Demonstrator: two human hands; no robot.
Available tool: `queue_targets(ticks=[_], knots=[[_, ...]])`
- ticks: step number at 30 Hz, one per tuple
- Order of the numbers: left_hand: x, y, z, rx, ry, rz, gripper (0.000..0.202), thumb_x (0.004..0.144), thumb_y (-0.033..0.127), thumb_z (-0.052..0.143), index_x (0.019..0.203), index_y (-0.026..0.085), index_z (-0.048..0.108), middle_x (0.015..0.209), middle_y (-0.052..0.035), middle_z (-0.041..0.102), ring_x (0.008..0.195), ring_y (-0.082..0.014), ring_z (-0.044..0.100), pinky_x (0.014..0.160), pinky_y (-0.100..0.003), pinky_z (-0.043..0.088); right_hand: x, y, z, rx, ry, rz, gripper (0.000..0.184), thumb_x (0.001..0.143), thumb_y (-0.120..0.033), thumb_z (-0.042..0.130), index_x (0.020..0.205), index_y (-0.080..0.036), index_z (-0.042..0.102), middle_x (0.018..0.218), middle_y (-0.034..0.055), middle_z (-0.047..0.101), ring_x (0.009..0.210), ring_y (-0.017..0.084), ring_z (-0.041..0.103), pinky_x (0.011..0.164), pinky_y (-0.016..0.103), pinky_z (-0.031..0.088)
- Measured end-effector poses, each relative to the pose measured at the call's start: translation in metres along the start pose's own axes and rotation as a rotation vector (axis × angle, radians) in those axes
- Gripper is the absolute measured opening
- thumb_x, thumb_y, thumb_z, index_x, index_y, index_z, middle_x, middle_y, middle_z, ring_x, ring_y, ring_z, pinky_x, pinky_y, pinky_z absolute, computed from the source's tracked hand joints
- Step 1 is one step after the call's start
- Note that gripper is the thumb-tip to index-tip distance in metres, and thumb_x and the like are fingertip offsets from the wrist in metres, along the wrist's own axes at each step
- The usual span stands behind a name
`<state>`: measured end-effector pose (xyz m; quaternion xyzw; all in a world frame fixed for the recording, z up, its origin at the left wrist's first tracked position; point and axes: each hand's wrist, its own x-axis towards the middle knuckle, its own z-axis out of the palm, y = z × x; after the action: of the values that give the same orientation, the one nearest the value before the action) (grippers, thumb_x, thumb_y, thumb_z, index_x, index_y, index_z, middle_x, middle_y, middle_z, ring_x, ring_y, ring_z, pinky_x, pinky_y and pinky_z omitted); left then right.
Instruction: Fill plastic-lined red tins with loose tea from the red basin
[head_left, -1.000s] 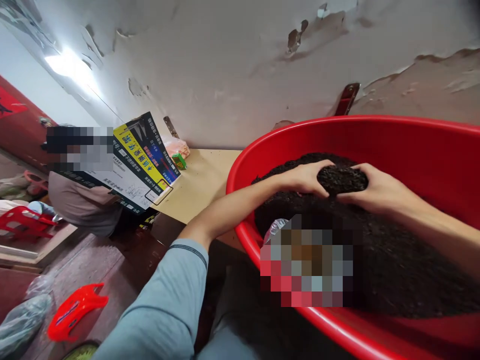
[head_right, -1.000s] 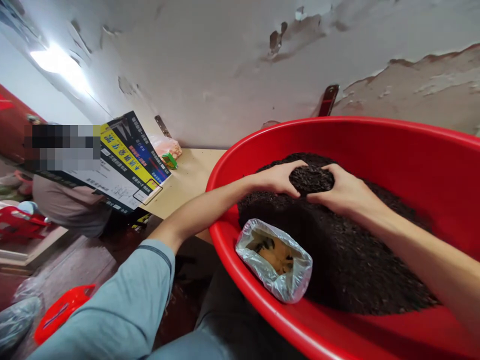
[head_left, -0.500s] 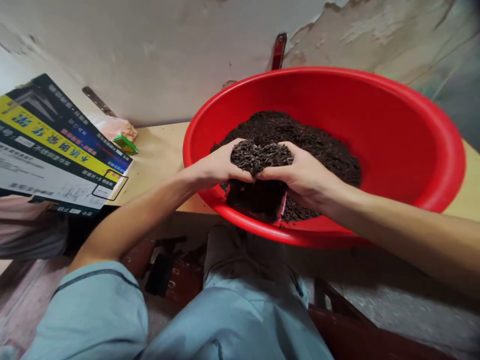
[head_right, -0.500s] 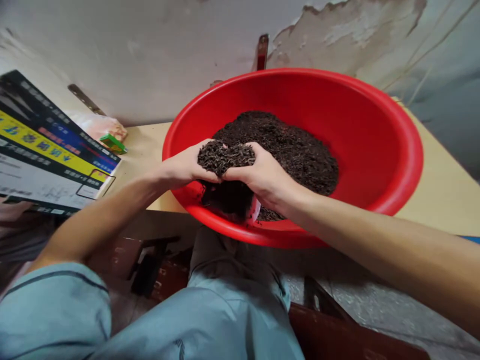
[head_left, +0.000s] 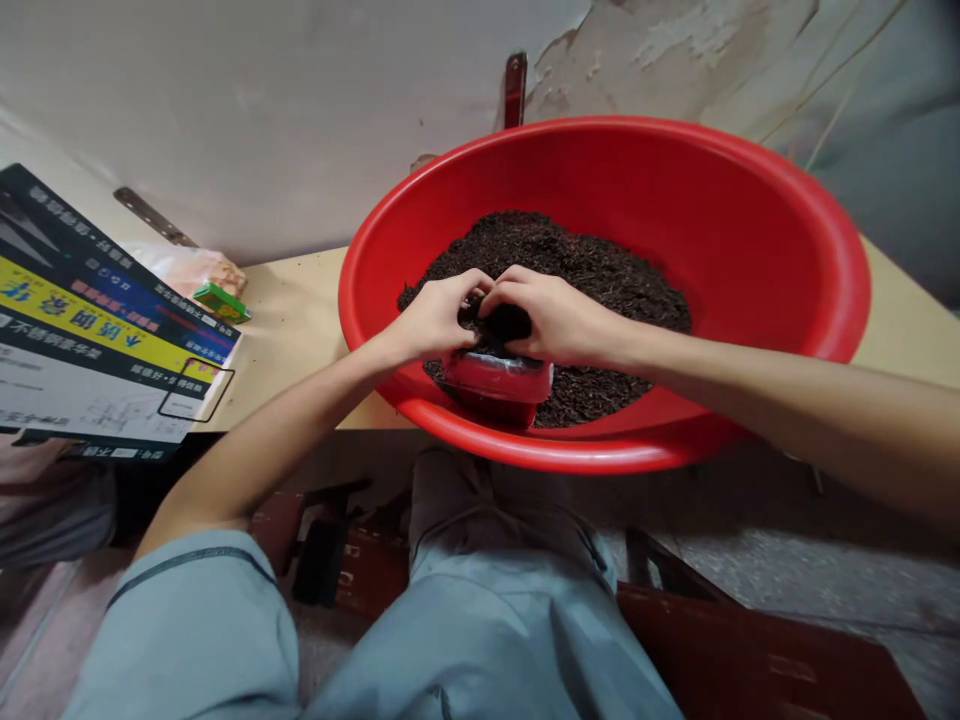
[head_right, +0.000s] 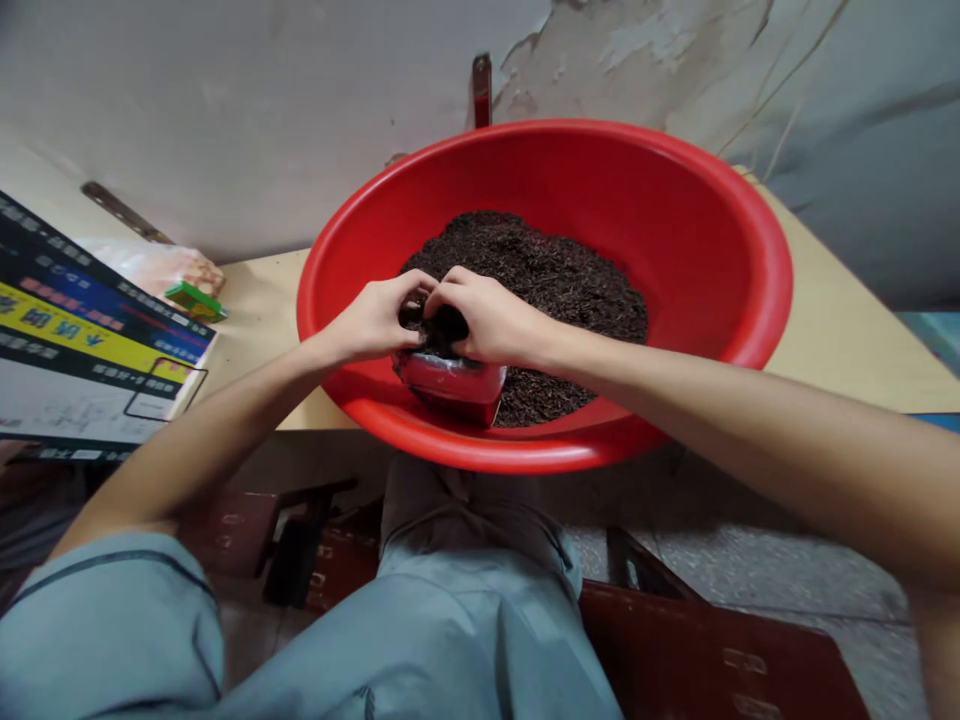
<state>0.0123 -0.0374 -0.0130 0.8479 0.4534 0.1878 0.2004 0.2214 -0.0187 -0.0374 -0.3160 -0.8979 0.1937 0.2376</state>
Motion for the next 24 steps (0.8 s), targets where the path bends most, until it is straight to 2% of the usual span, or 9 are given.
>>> queue_targets(ticks=[3, 7, 10, 13, 15, 16, 19, 21, 24], knots=[[0.007, 0.006, -0.003, 0.04, -0.096, -0.013, 0.035, 0.068, 0.008, 0.068, 0.102, 0.016, 0.068, 0.098, -0.0024, 0.077, 0.09, -0.0194, 0.071, 0.082, -0.03, 0.054, 0.001, 0.002, -0.004, -0.028, -0.122, -0.078, 0.028, 0.081, -0.01, 0.068, 0.104, -0.021, 0.081, 0.106, 0.0069, 0.076, 0.093, 0.022, 0.07, 0.084, 0.031, 0.053], [0.005, 0.02, -0.006, 0.099, -0.321, 0.011, 0.019, 0.073, 0.008, 0.068, 0.09, 0.016, 0.072, 0.086, -0.0022, 0.076, 0.079, -0.0177, 0.068, 0.073, -0.028, 0.051, -0.002, -0.013, -0.014, -0.112, -0.444, -0.137, 0.032, 0.089, -0.009, 0.059, 0.103, -0.024, 0.084, 0.085, 0.0037, 0.079, 0.065, 0.015, 0.064, 0.065, 0.027, 0.043], [0.0, 0.023, -0.014, 0.01, -0.423, 0.048, 0.02, 0.076, 0.008, 0.068, 0.092, 0.017, 0.077, 0.088, -0.0007, 0.078, 0.082, -0.0169, 0.07, 0.076, -0.027, 0.053, -0.004, -0.023, -0.022, -0.142, -0.554, -0.155, 0.036, 0.092, -0.009, 0.054, 0.106, -0.023, 0.084, 0.08, 0.0047, 0.078, 0.057, 0.013, 0.058, 0.058, 0.027, 0.037], [-0.003, 0.018, -0.023, -0.058, -0.259, 0.054, 0.027, 0.082, 0.009, 0.065, 0.103, 0.018, 0.077, 0.097, -0.0016, 0.079, 0.089, -0.0165, 0.073, 0.083, -0.028, 0.056, -0.004, -0.025, -0.025, -0.095, -0.571, -0.178, 0.037, 0.09, -0.009, 0.057, 0.112, -0.023, 0.083, 0.084, 0.005, 0.08, 0.061, 0.014, 0.061, 0.06, 0.026, 0.039], [-0.002, 0.014, -0.025, 0.006, -0.118, 0.074, 0.025, 0.084, 0.013, 0.067, 0.107, 0.018, 0.076, 0.102, -0.0043, 0.079, 0.095, -0.0182, 0.073, 0.088, -0.031, 0.057, -0.001, -0.023, -0.026, -0.061, -0.561, -0.179, 0.035, 0.089, -0.01, 0.061, 0.114, -0.023, 0.083, 0.089, 0.0049, 0.081, 0.065, 0.015, 0.065, 0.062, 0.026, 0.042], [-0.001, 0.011, -0.023, 0.059, -0.094, 0.098, 0.023, 0.084, 0.016, 0.07, 0.106, 0.017, 0.076, 0.104, -0.0055, 0.079, 0.097, -0.0195, 0.073, 0.089, -0.032, 0.057, 0.002, -0.022, -0.027, -0.05, -0.551, -0.165, 0.034, 0.089, -0.011, 0.062, 0.113, -0.024, 0.083, 0.091, 0.0046, 0.081, 0.068, 0.015, 0.067, 0.064, 0.026, 0.044], [0.01, 0.005, -0.007, 0.185, -0.227, 0.151, 0.017, 0.087, 0.022, 0.072, 0.102, 0.017, 0.078, 0.102, -0.0068, 0.079, 0.096, -0.022, 0.073, 0.086, -0.031, 0.057, 0.016, -0.019, -0.038, -0.013, -0.557, -0.093, 0.027, 0.089, -0.017, 0.068, 0.108, -0.027, 0.084, 0.091, 0.0013, 0.081, 0.073, 0.017, 0.071, 0.068, 0.027, 0.048], [0.018, 0.003, 0.007, 0.279, -0.31, 0.114, 0.017, 0.091, 0.021, 0.066, 0.103, 0.018, 0.078, 0.1, -0.0076, 0.079, 0.093, -0.0229, 0.074, 0.08, -0.031, 0.056, 0.025, -0.015, -0.051, 0.037, -0.555, -0.016, 0.019, 0.09, -0.026, 0.071, 0.105, -0.028, 0.084, 0.088, -0.0008, 0.08, 0.076, 0.018, 0.072, 0.071, 0.028, 0.051], [0.027, 0.001, 0.019, 0.457, -0.333, 0.089, 0.026, 0.091, 0.011, 0.057, 0.104, 0.018, 0.077, 0.101, -0.0093, 0.079, 0.092, -0.0243, 0.075, 0.078, -0.032, 0.054, 0.033, 0.002, -0.069, 0.123, -0.356, 0.15, 0.026, 0.096, -0.039, 0.068, 0.112, -0.023, 0.081, 0.089, 0.0021, 0.079, 0.079, 0.018, 0.072, 0.075, 0.031, 0.053]])
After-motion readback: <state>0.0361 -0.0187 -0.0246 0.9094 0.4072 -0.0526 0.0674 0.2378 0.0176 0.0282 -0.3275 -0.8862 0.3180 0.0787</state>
